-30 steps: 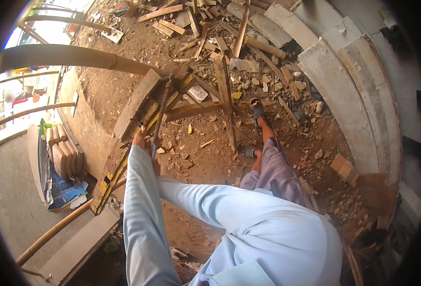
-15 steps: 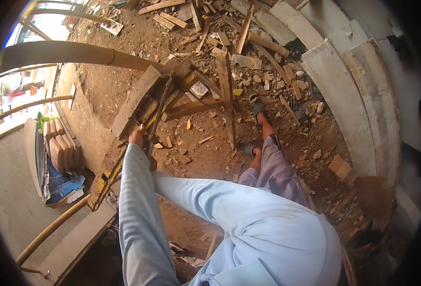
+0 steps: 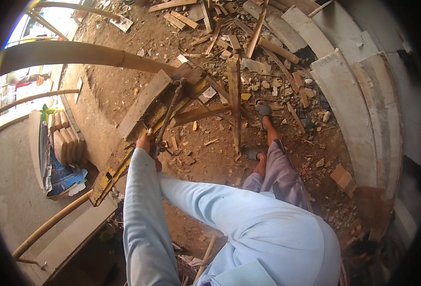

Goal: The person bends a metal rod into a U-shape using a hammer and a wooden block as a fulcrum. They repeatedly strike the rod to shape it and adjust its position on the block.

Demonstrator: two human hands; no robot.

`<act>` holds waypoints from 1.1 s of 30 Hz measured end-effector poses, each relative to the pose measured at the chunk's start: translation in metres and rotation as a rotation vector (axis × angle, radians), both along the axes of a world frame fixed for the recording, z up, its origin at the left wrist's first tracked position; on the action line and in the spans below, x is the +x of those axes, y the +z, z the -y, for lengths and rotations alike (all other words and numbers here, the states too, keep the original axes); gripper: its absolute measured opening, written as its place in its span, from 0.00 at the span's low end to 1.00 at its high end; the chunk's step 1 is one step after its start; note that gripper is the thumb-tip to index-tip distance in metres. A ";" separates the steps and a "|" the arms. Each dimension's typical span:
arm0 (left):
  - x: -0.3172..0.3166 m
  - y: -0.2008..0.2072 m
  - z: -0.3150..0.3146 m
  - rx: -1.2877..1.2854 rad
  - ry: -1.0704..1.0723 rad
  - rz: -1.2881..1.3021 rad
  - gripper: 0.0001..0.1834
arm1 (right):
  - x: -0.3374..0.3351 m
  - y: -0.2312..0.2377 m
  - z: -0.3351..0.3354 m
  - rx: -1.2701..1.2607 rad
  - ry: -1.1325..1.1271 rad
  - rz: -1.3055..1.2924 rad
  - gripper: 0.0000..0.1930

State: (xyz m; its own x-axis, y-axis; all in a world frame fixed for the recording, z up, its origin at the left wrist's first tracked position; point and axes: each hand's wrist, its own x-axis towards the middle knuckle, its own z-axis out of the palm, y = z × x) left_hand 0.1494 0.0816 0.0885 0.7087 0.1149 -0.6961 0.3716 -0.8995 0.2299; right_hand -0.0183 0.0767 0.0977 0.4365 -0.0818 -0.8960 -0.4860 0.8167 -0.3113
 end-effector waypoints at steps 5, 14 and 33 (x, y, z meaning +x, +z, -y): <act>-0.011 -0.021 -0.004 -0.018 -0.067 0.199 0.44 | -0.012 -0.004 0.004 0.012 0.011 -0.002 0.16; -0.027 -0.031 -0.006 -0.445 0.464 0.199 0.35 | -0.023 -0.016 0.016 0.017 0.058 -0.017 0.17; -0.035 -0.018 0.039 -0.255 0.557 0.371 0.30 | -0.099 -0.043 0.130 -0.516 0.671 0.074 0.31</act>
